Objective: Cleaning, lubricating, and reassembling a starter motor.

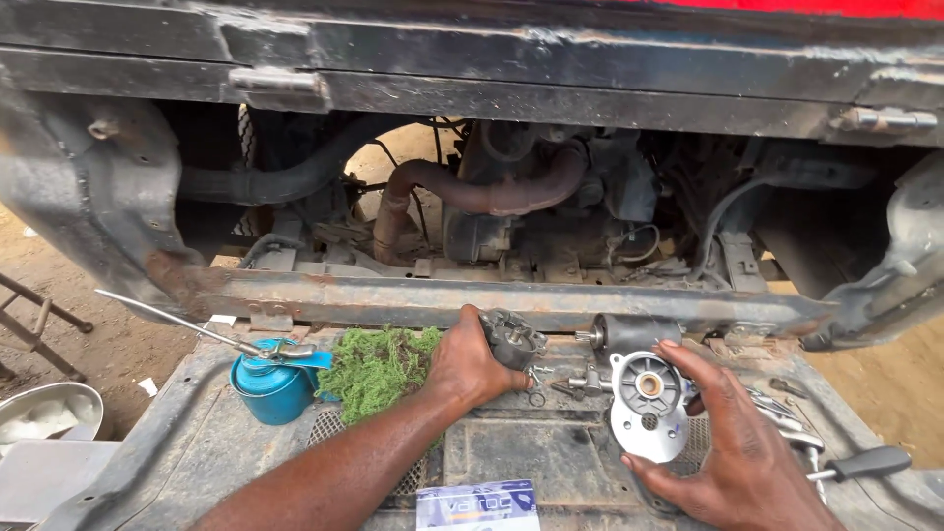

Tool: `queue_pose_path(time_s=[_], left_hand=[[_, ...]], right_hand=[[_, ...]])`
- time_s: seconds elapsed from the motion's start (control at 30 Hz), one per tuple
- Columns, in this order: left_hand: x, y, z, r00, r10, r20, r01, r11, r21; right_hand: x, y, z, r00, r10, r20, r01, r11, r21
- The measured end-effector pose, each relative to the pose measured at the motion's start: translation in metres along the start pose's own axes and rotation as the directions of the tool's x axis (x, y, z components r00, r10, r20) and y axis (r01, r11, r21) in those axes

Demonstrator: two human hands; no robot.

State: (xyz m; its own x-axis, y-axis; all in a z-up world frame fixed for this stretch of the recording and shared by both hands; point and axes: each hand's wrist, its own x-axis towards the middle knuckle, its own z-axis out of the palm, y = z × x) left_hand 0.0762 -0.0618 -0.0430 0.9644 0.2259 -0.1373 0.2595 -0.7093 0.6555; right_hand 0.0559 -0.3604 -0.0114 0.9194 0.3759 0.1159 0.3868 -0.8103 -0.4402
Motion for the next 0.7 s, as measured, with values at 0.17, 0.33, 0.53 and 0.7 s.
queue_pose_path(time_s=[0.17, 0.33, 0.53, 0.7], left_hand=[[-0.010, 0.013, 0.000, 0.998, -0.049, 0.039, 0.048, 0.998, 0.027], [-0.023, 0.023, -0.007, 0.997, -0.049, 0.066, 0.038, 0.986, 0.161], [-0.018, 0.005, -0.007, 0.994, 0.074, 0.083, -0.093, 0.964, 0.248], [-0.036, 0.020, -0.032, 0.985, 0.146, 0.089, -0.163, 0.960, 0.227]], right_hand=[[0.002, 0.016, 0.011, 0.995, -0.102, 0.000, 0.102, 0.995, -0.014], [0.007, 0.013, 0.017, 0.981, -0.194, 0.021, 0.194, 0.981, 0.000], [0.009, 0.017, 0.035, 0.982, -0.171, 0.079, 0.175, 0.984, -0.045], [0.010, 0.014, 0.035, 0.989, -0.078, 0.122, 0.085, 0.995, -0.052]])
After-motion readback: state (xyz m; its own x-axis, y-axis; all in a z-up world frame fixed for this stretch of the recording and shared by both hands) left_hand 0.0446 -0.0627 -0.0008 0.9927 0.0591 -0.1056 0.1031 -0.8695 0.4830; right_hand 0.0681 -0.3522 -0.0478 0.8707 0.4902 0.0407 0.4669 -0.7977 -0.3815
